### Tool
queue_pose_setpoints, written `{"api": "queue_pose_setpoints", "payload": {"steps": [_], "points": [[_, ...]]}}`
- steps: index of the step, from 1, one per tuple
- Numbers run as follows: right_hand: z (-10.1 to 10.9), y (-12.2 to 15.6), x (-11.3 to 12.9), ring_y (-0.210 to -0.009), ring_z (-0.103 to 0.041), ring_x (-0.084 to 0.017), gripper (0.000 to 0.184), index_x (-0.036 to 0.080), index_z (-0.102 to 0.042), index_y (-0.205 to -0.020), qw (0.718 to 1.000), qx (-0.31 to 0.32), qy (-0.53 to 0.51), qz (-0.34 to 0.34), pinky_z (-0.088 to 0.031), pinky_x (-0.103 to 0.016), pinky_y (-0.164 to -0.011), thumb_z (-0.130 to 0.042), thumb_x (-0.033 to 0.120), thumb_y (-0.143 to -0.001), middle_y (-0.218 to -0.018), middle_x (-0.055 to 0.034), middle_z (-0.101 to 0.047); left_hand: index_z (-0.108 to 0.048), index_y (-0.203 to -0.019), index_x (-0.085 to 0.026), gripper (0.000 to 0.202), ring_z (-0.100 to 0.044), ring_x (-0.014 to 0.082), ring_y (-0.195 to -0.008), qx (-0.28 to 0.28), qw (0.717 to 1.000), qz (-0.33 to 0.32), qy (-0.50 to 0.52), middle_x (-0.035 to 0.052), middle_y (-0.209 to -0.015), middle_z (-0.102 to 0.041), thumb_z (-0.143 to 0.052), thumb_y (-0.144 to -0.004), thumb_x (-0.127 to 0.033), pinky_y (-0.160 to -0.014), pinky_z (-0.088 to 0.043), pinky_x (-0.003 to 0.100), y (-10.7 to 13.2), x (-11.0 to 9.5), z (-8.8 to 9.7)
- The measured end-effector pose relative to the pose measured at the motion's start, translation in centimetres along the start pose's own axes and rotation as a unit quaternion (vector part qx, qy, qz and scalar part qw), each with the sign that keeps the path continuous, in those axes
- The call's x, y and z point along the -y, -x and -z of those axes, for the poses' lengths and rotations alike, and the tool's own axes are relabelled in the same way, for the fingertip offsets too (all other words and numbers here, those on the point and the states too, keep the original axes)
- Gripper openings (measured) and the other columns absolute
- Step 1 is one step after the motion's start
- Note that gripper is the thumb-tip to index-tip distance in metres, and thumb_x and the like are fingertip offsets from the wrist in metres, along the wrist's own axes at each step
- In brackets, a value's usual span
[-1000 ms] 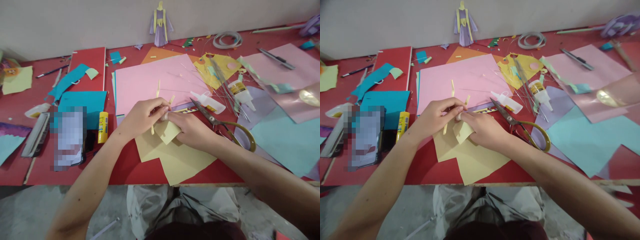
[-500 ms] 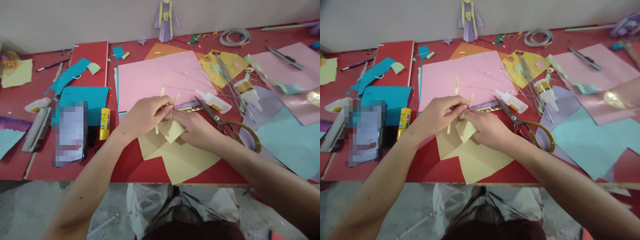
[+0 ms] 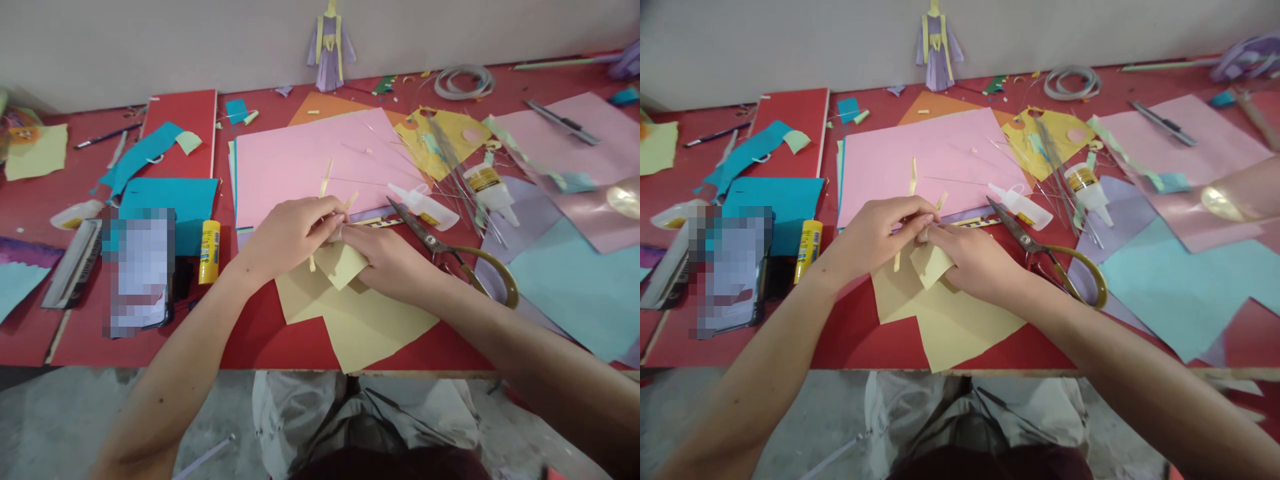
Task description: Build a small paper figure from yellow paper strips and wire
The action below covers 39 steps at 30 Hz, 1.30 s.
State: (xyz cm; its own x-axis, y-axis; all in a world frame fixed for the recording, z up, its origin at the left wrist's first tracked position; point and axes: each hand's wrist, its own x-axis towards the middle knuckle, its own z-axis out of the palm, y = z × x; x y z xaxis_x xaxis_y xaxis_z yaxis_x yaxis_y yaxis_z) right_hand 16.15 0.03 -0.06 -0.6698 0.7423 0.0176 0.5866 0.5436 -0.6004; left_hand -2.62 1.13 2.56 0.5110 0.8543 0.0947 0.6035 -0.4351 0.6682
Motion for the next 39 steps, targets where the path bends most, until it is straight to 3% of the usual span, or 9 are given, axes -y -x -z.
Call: {"api": "queue_pose_setpoints", "payload": {"steps": [11,39], "points": [[-0.09,0.18,-0.01,-0.098,-0.063,-0.027,0.060,0.016,-0.058,-0.114,1.000,0.007,-0.016,-0.005,-0.045,-0.031,-0.076,-0.043,-0.001,-0.059,-0.109,-0.0111,-0.068,-0.063,-0.100,-0.022,0.018,-0.062,0.0131,-0.082,-0.005,1.000,0.001,0.009,0.0002,-0.091,-0.069,-0.046,-0.097,-0.024,-0.070,-0.044,0.023,-0.04,0.01,-0.02],[-0.19,0.13,-0.07,-0.094,-0.064,-0.027,0.057,0.016,-0.058,-0.113,1.000,-0.002,-0.016,0.005,-0.044,-0.030,-0.073,-0.043,-0.001,-0.060,-0.105,-0.0109,-0.068,-0.063,-0.099,-0.022,0.017,-0.062,0.0127,-0.079,-0.008,1.000,0.007,0.006,-0.0009,-0.087,-0.069,-0.046,-0.097,-0.024,-0.068,-0.042,0.023,-0.02,-0.10,-0.01]]}}
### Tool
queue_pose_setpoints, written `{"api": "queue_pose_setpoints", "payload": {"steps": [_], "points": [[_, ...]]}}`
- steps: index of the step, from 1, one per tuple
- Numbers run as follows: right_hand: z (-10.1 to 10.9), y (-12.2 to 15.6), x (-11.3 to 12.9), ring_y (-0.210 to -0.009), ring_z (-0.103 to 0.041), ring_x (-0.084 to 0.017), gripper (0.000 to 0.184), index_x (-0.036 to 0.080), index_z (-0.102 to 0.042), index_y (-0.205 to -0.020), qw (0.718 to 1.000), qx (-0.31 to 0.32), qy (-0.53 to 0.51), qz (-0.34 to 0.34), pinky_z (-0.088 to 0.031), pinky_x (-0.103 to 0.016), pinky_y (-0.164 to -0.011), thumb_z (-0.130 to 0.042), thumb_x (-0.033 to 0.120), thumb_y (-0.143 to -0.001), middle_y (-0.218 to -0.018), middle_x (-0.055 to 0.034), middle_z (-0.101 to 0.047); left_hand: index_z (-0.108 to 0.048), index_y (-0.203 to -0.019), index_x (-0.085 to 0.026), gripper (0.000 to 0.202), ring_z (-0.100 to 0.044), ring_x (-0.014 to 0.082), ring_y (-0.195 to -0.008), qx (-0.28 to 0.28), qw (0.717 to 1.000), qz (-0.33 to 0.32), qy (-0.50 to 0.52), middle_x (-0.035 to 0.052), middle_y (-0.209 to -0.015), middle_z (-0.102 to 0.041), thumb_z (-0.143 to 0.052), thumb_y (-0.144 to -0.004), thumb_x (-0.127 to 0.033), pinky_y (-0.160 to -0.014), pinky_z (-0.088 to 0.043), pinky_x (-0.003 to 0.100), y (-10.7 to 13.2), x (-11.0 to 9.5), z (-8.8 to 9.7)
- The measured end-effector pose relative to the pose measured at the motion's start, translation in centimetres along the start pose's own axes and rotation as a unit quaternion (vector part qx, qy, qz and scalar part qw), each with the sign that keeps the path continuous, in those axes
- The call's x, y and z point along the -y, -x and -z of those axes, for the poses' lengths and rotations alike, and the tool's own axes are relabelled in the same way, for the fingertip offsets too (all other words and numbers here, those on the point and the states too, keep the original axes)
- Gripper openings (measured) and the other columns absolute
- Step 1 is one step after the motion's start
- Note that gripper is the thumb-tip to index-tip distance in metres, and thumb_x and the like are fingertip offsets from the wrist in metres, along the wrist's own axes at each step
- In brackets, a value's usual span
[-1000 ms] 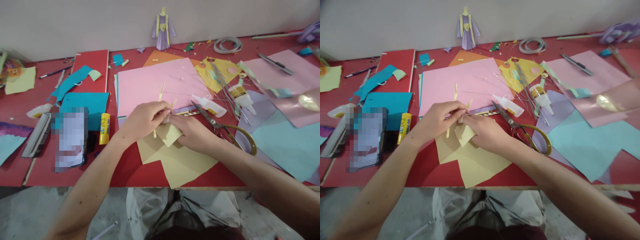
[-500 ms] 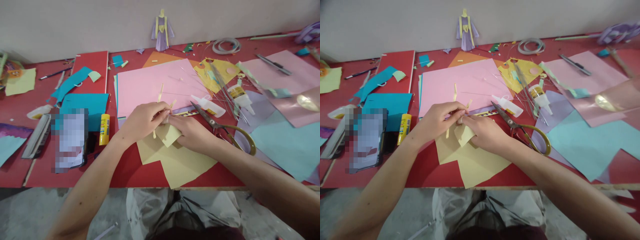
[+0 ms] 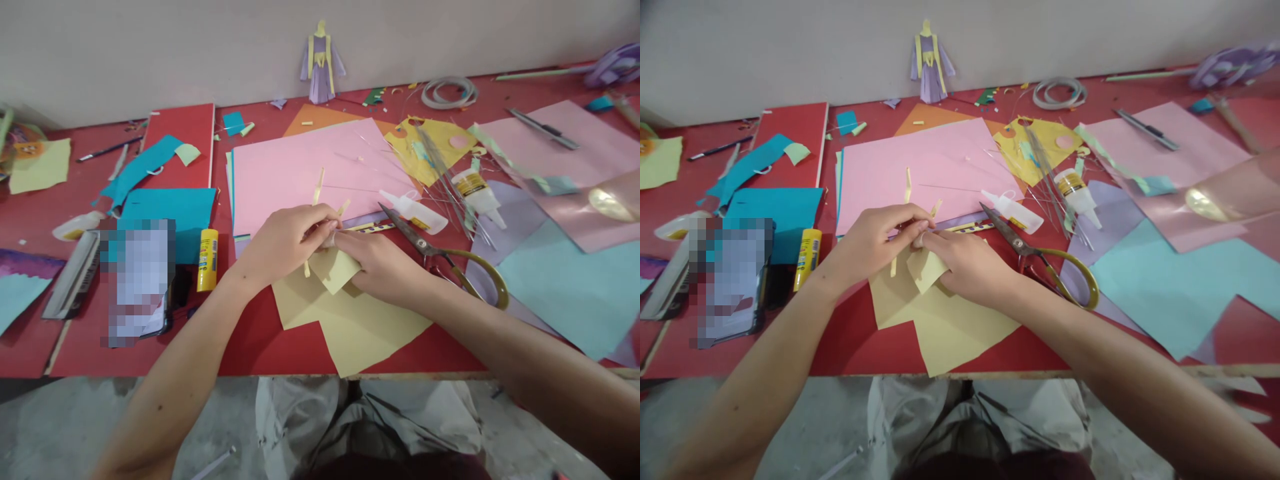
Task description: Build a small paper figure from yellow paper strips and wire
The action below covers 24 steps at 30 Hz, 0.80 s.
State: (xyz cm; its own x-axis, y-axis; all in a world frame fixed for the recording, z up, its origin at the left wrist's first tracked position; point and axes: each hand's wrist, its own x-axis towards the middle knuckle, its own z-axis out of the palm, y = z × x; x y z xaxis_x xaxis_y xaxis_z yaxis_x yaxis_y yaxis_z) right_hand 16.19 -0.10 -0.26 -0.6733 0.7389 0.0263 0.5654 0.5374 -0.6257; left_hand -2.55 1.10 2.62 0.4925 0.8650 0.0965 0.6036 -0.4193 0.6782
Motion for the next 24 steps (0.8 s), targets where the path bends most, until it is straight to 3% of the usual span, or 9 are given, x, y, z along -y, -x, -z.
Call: {"api": "queue_pose_setpoints", "payload": {"steps": [5,24], "points": [[0.00,-0.01,0.01,-0.084,-0.063,-0.025,0.057,0.014,-0.059,-0.113,1.000,0.000,0.022,-0.004,-0.042,-0.028,-0.065,-0.043,0.000,-0.060,-0.097,-0.0107,-0.068,-0.063,-0.099,-0.021,0.017,-0.062,0.0119,-0.081,0.001,1.000,0.004,-0.003,-0.0013,-0.090,-0.069,-0.047,-0.097,-0.024,-0.070,-0.042,0.022,0.00,0.04,-0.03],[0.06,-0.08,-0.01,-0.080,-0.060,-0.021,0.058,0.016,-0.059,-0.112,1.000,-0.002,0.024,-0.003,-0.038,-0.025,-0.063,-0.043,0.000,-0.059,-0.094,-0.0080,-0.067,-0.062,-0.102,-0.023,0.017,-0.063,0.0114,-0.082,0.010,0.998,0.001,-0.056,-0.0021,-0.092,-0.069,-0.046,-0.098,-0.025,-0.073,-0.044,0.023,0.11,-0.02,0.07]]}}
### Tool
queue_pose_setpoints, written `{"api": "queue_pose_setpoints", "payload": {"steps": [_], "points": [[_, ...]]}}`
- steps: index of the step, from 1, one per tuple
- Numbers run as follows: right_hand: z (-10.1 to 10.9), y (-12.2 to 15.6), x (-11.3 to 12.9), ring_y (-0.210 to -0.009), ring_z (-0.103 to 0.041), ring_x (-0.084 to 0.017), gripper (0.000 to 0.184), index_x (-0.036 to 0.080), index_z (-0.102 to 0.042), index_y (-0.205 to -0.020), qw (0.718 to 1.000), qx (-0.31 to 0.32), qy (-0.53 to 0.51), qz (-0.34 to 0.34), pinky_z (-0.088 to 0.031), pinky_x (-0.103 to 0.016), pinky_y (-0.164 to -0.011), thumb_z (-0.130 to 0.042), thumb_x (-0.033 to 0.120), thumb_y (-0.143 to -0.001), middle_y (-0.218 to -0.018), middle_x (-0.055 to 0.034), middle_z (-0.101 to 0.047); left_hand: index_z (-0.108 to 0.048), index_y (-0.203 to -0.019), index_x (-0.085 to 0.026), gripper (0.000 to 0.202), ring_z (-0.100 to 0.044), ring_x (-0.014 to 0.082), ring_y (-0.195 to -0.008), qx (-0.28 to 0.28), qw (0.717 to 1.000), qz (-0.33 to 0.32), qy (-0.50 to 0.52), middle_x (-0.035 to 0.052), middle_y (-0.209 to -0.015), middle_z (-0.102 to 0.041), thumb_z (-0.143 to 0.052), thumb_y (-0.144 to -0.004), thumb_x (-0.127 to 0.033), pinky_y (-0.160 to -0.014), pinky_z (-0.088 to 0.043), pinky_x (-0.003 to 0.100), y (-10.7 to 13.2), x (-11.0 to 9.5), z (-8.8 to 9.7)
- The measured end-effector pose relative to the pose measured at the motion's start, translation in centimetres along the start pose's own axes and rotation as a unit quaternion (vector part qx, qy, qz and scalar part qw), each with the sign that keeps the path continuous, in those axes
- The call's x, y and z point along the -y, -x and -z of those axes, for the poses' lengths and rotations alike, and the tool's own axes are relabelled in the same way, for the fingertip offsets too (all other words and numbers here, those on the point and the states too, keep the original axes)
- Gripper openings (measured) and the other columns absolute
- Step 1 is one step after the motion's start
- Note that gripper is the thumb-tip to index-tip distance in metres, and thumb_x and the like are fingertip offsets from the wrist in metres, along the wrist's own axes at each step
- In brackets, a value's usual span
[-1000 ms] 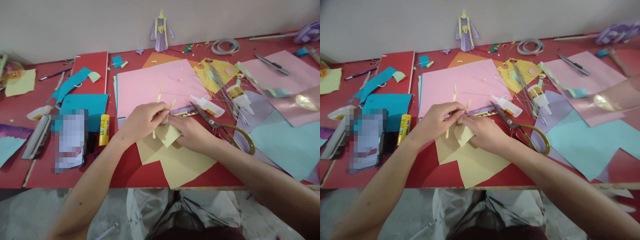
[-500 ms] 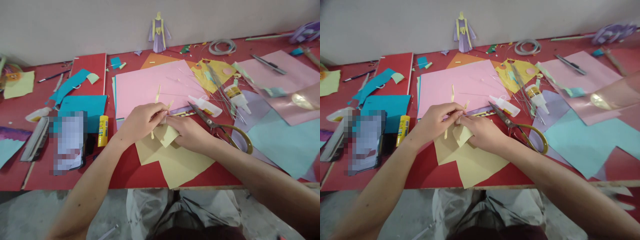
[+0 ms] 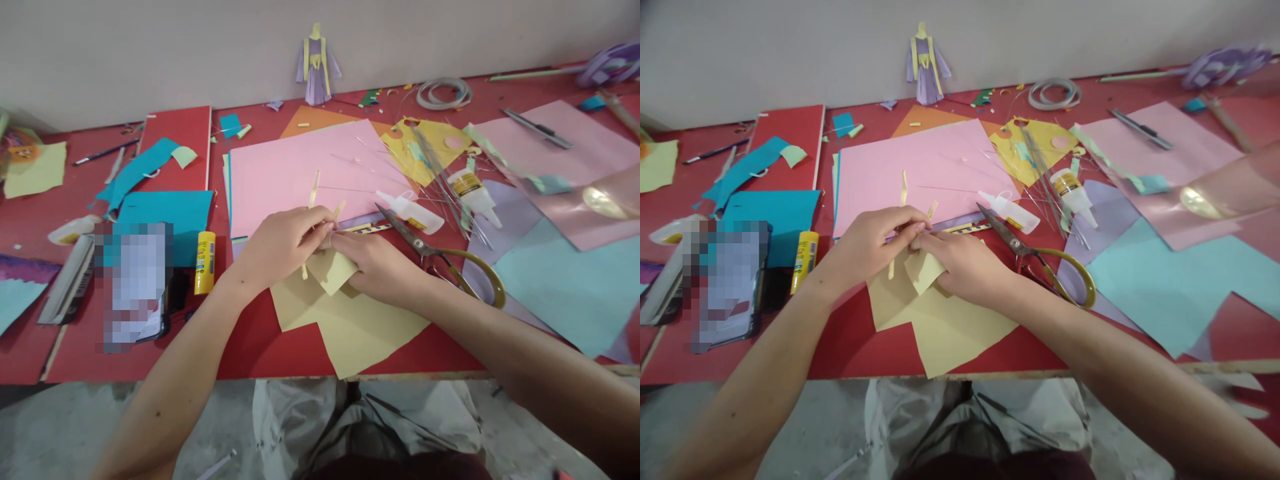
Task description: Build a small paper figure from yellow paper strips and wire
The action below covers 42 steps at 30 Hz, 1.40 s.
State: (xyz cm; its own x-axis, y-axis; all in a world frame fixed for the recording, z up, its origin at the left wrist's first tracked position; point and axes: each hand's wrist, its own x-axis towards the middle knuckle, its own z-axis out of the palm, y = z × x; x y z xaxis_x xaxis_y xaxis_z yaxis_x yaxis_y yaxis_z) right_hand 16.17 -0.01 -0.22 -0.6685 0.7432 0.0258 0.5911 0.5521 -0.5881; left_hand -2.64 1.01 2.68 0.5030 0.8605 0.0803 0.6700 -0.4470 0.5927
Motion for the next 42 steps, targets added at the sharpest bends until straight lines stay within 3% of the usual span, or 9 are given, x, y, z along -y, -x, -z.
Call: {"api": "queue_pose_setpoints", "payload": {"steps": [14,42], "points": [[-0.14,0.06,-0.11,-0.079,-0.060,-0.023,0.048,0.014,-0.061,-0.106,1.000,0.001,0.006,0.005,-0.039,-0.027,-0.064,-0.045,0.000,-0.063,-0.091,-0.0093,-0.065,-0.060,-0.110,-0.023,0.022,-0.063,0.0164,-0.082,0.018,0.989,-0.019,-0.145,0.0012,-0.092,-0.067,-0.040,-0.100,-0.026,-0.071,-0.044,0.026,0.37,-0.60,0.38],[0.15,-0.01,0.23,-0.084,-0.061,-0.024,0.055,0.014,-0.060,-0.113,1.000,0.018,0.002,-0.008,-0.042,-0.029,-0.070,-0.045,-0.001,-0.063,-0.094,-0.0102,-0.066,-0.059,-0.110,-0.023,0.022,-0.065,0.0163,-0.086,0.015,0.994,-0.026,-0.109,0.0024,-0.096,-0.068,-0.040,-0.099,-0.026,-0.076,-0.047,0.027,0.23,-0.32,0.37]]}}
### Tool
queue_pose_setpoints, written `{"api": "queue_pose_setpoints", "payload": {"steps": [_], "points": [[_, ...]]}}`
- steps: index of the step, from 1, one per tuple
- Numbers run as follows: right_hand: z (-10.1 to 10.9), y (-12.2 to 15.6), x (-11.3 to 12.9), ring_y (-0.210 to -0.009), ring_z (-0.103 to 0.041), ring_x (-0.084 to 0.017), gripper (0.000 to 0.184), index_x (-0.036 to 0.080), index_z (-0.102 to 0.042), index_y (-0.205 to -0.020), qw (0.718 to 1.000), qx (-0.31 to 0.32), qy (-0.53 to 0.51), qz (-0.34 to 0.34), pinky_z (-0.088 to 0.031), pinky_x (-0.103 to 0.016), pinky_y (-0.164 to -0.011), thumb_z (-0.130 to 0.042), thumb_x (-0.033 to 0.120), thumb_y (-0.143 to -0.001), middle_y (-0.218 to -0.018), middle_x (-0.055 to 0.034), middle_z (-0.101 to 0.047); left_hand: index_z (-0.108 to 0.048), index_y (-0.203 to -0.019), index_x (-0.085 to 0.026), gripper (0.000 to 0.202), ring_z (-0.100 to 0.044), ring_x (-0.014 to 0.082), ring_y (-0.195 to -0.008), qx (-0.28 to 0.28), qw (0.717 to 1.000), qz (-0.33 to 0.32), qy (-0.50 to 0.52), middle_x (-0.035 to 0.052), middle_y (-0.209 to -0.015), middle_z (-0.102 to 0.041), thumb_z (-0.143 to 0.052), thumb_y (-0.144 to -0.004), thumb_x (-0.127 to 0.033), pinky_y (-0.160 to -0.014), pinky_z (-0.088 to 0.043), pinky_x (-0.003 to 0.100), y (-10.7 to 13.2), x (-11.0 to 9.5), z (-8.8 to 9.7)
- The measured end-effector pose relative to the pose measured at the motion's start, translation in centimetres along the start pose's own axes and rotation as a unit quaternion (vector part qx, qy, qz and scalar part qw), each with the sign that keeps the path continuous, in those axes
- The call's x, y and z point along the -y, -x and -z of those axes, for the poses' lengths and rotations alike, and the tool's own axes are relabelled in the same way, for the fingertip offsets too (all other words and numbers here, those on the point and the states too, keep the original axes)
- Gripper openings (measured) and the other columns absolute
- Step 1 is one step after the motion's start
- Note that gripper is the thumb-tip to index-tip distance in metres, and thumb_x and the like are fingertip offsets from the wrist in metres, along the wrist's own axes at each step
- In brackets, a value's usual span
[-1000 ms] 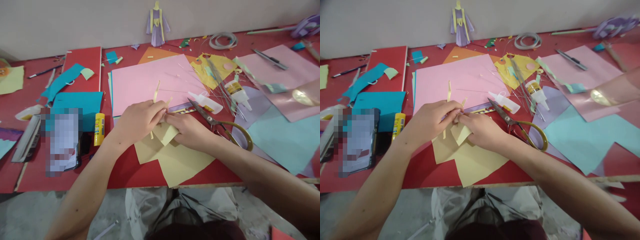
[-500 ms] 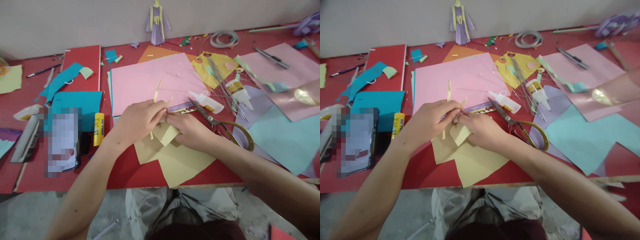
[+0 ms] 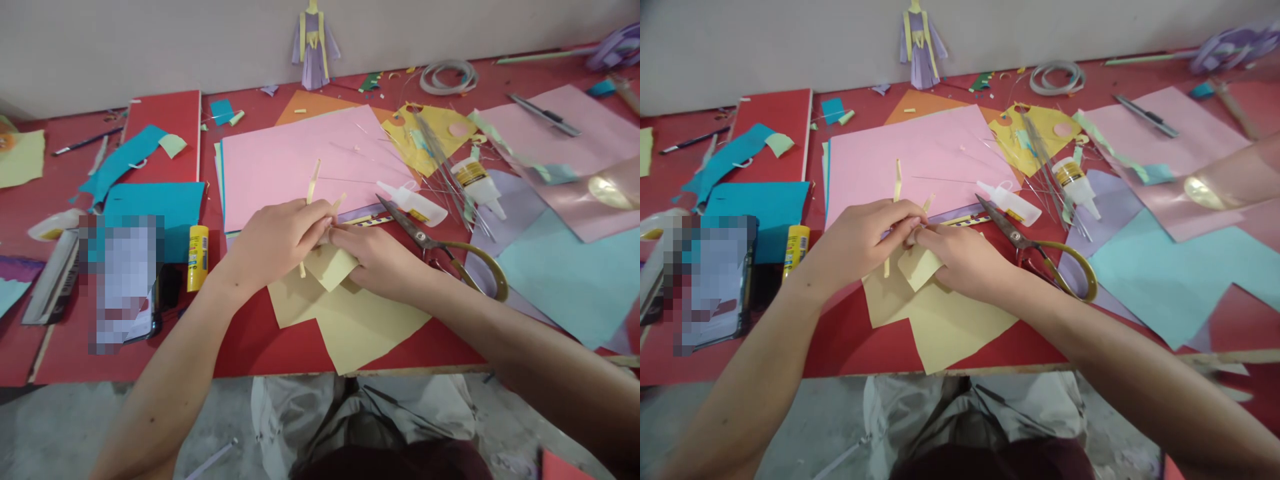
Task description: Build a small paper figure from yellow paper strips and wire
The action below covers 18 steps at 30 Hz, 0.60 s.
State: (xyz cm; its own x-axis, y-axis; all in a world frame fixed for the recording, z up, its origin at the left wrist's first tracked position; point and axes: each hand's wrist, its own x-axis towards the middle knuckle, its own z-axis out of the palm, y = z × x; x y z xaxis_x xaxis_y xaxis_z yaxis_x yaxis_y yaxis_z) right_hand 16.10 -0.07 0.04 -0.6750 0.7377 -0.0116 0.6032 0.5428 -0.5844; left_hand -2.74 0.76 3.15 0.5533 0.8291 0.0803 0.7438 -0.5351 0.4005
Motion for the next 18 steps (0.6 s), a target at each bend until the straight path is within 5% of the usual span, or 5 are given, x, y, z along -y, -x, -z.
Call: {"api": "queue_pose_setpoints", "payload": {"steps": [11,18], "points": [[-0.18,-0.01,-0.21,-0.078,-0.059,-0.022,0.045,0.014,-0.060,-0.104,1.000,-0.015,0.011,0.018,-0.040,-0.026,-0.065,-0.045,-0.001,-0.064,-0.088,-0.0084,-0.064,-0.059,-0.115,-0.024,0.025,-0.065,0.0174,-0.085,0.014,0.999,0.008,-0.038,0.0025,-0.096,-0.068,-0.040,-0.100,-0.027,-0.071,-0.045,0.027,0.01,-0.22,0.05],[-0.16,0.05,-0.07,-0.083,-0.061,-0.023,0.052,0.015,-0.058,-0.115,1.000,-0.008,0.006,0.014,-0.040,-0.026,-0.068,-0.047,-0.001,-0.067,-0.100,-0.0104,-0.065,-0.060,-0.115,-0.024,0.026,-0.063,0.0179,-0.080,0.020,0.996,0.013,-0.084,0.0034,-0.091,-0.066,-0.039,-0.100,-0.028,-0.066,-0.043,0.026,0.18,-0.70,0.32]]}}
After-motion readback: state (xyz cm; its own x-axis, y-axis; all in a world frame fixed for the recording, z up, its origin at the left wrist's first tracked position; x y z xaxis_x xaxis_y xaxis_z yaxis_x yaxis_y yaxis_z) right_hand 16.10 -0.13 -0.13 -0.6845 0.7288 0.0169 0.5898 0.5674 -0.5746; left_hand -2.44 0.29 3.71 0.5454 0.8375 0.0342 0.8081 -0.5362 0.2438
